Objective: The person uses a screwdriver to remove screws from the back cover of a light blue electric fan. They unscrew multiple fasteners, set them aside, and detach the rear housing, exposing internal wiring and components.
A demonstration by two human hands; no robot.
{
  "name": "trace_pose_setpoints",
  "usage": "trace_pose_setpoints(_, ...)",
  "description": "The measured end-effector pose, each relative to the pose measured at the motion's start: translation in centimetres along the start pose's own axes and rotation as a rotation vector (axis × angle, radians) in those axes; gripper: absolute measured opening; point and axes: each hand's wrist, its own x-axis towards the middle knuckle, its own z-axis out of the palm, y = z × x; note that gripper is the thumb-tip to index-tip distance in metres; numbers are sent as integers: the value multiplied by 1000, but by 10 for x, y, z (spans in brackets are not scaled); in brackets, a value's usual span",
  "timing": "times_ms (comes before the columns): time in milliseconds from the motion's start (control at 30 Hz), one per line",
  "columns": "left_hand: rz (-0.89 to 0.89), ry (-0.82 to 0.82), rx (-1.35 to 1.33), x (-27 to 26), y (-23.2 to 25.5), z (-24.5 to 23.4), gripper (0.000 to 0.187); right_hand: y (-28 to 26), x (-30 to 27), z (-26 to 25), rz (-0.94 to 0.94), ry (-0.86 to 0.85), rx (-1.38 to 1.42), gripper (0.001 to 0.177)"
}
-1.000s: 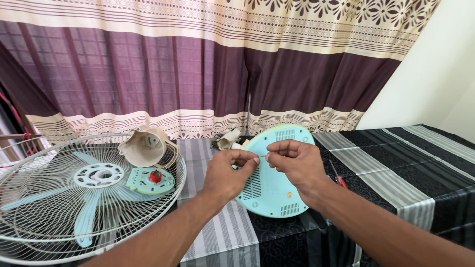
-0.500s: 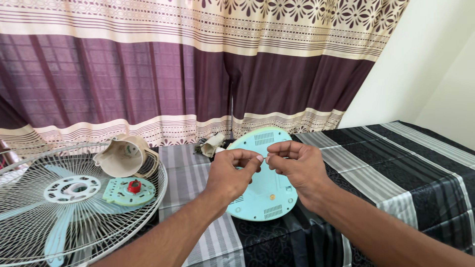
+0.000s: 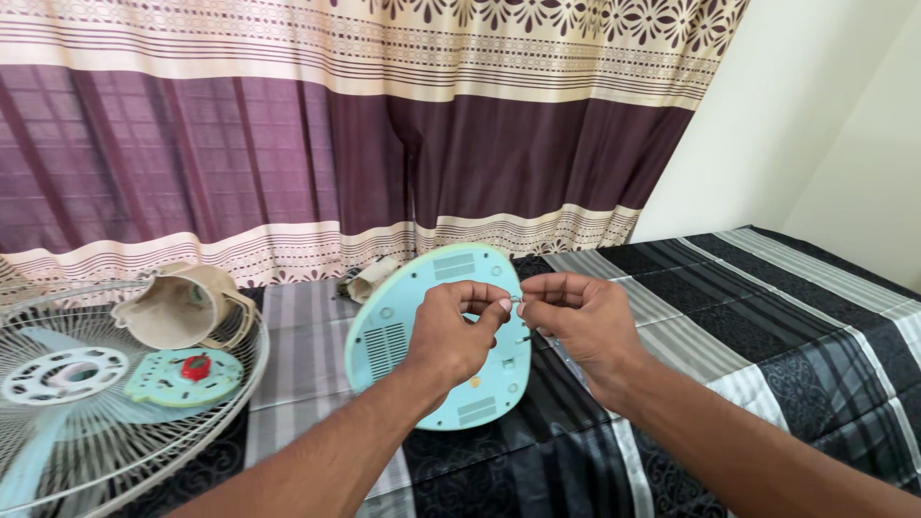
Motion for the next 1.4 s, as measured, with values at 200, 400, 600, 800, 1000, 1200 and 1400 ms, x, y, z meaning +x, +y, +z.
trace_pose_setpoints(200,41,35,5,10,5,47,19,6,16,-43,-20,-13,-96,28)
trace_pose_setpoints(400,-6,53,-39,24,9,97,19,11,34,-89,64,-56,-112,24)
trace_pose_setpoints(600,-44,181,-106,27,12,140,21,15,45,-124,32,-99,-124,23)
trace_pose_setpoints(800,-17,160,-138,21,16,156,30,21,52,-139,45,-75,-132,23)
trace_pose_setpoints(1000,-61,111,-129,21,17,161,37,35,59,-138,51,-61,-61,21)
trace_pose_setpoints(1200,-165,105,-278,32,7,178,43,42,72,-140,96,-30,-76,21)
trace_pose_setpoints(1400,-196,106,-335,57,-9,189,51,50,95,-136,115,-26,-147,23)
